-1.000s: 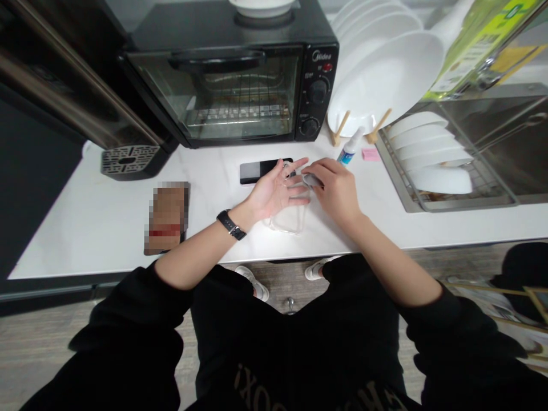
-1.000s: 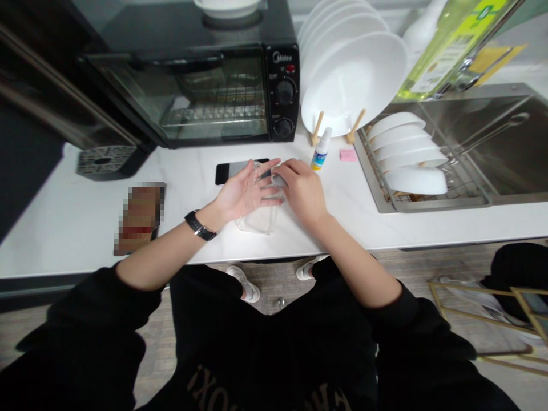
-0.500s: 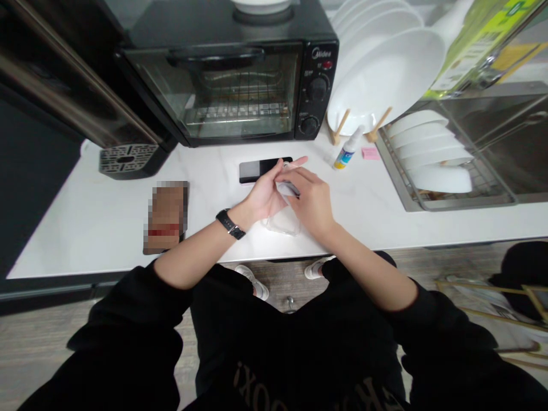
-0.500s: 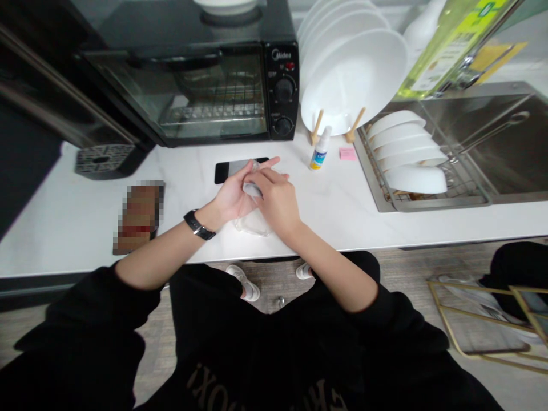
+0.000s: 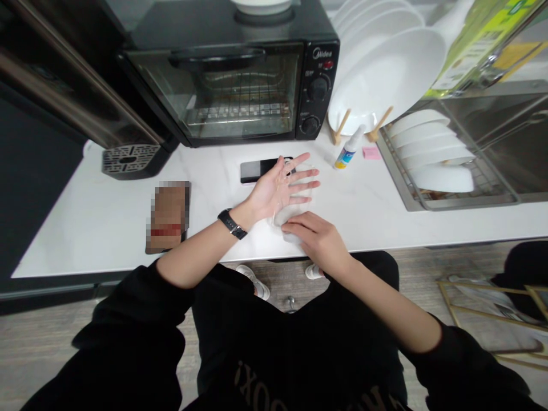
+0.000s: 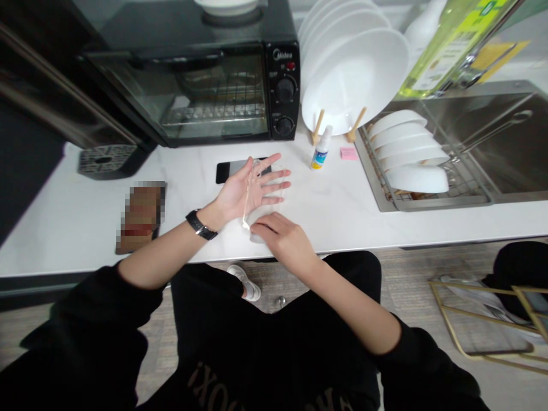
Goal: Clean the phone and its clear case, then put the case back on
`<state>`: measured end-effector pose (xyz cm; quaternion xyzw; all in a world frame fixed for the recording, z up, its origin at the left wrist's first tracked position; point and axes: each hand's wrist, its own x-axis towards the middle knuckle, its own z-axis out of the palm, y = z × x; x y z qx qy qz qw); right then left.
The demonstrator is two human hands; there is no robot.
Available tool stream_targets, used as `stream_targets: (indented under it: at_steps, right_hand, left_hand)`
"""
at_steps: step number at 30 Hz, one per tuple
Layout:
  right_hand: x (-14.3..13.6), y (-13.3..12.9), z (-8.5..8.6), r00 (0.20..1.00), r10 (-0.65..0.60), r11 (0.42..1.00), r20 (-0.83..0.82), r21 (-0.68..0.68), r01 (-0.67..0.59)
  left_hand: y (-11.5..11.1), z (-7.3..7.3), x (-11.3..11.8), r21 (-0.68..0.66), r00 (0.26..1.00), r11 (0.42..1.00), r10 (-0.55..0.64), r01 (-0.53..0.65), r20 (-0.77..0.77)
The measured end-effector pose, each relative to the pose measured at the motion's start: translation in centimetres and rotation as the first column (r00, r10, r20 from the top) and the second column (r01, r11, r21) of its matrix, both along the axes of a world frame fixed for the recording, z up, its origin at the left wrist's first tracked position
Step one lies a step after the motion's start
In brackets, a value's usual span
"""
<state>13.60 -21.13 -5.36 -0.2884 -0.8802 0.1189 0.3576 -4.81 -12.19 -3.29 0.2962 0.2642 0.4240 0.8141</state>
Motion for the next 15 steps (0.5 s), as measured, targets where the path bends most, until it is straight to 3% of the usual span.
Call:
stream_targets:
  at_steps: [7, 15]
  right_hand:
    - [2.6, 4.7, 0.5, 0.985, -0.167, 0.985, -0.042, -0.037, 0.166]
    - [0.8, 10.5, 3.0, 0.956, -0.280, 0.960, -0.082, -0.036, 0.278]
  left_hand:
    - [-0.1, 0.0, 0.2, -0.026, 1.000, 1.000, 0.011, -0.011, 0.006]
    - [0.1, 0.2, 0.2, -0.136, 0.999, 0.991, 0.007, -0.001, 0.044]
